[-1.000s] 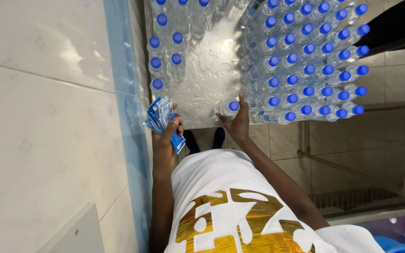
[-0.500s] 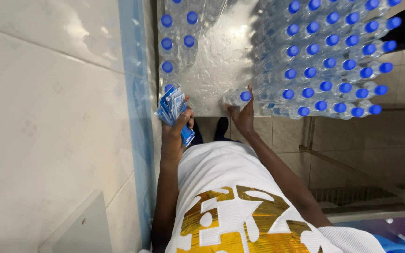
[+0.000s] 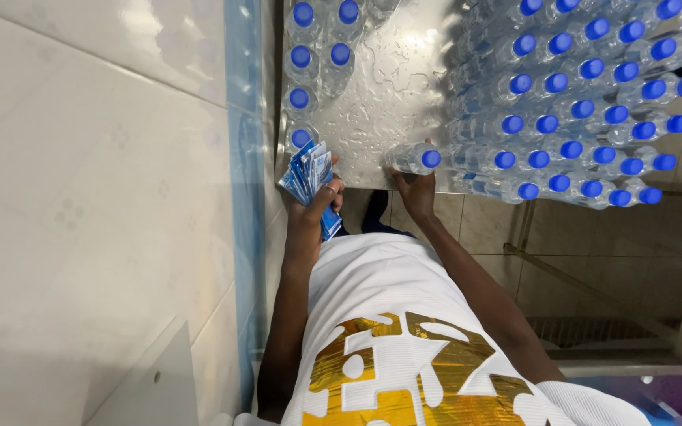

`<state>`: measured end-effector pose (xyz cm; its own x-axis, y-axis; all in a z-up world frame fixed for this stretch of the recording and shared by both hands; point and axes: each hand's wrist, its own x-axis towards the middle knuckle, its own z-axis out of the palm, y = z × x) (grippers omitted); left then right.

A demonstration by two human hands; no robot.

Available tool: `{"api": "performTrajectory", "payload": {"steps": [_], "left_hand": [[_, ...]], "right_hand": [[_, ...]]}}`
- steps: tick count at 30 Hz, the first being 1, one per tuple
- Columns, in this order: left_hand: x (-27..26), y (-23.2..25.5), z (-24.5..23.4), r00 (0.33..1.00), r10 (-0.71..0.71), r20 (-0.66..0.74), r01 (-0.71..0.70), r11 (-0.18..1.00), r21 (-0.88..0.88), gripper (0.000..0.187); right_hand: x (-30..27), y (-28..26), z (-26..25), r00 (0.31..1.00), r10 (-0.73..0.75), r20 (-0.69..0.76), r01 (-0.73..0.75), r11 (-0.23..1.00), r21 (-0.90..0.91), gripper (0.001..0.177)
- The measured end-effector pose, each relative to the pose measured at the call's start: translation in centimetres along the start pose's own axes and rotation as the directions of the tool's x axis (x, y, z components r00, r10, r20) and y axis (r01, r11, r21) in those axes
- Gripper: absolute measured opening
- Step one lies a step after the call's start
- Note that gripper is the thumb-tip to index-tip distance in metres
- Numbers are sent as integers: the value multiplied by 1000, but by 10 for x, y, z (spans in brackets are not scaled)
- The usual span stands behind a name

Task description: Manually applying brand labels to plastic water bottles on a production line.

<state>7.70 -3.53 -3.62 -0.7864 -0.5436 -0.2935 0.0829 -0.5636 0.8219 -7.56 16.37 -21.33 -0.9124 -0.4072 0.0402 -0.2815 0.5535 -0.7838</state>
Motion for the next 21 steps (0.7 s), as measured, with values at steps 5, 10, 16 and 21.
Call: {"api": "performTrajectory", "payload": {"steps": [5,10,16,21], "left_hand": [[-2,21,12,1000,14,-1,-14,1000,16,48],[-1,24,16,1000,7,-9,-7,1000,25,46],[0,22,16,998,-26,-66,26,1000,2,33],[5,10,9,997,-38,-71,40,999,29,43]], "right_hand": [[3,10,0,1000,-17,15,18,999,-30,76],[3,5,5,1000,-12,25,13,999,-45,79],[4,-28,-2,998,-43,35,41,997,63,81],[13,-9,-20,954,-217,-204,254,951,175,120]]}}
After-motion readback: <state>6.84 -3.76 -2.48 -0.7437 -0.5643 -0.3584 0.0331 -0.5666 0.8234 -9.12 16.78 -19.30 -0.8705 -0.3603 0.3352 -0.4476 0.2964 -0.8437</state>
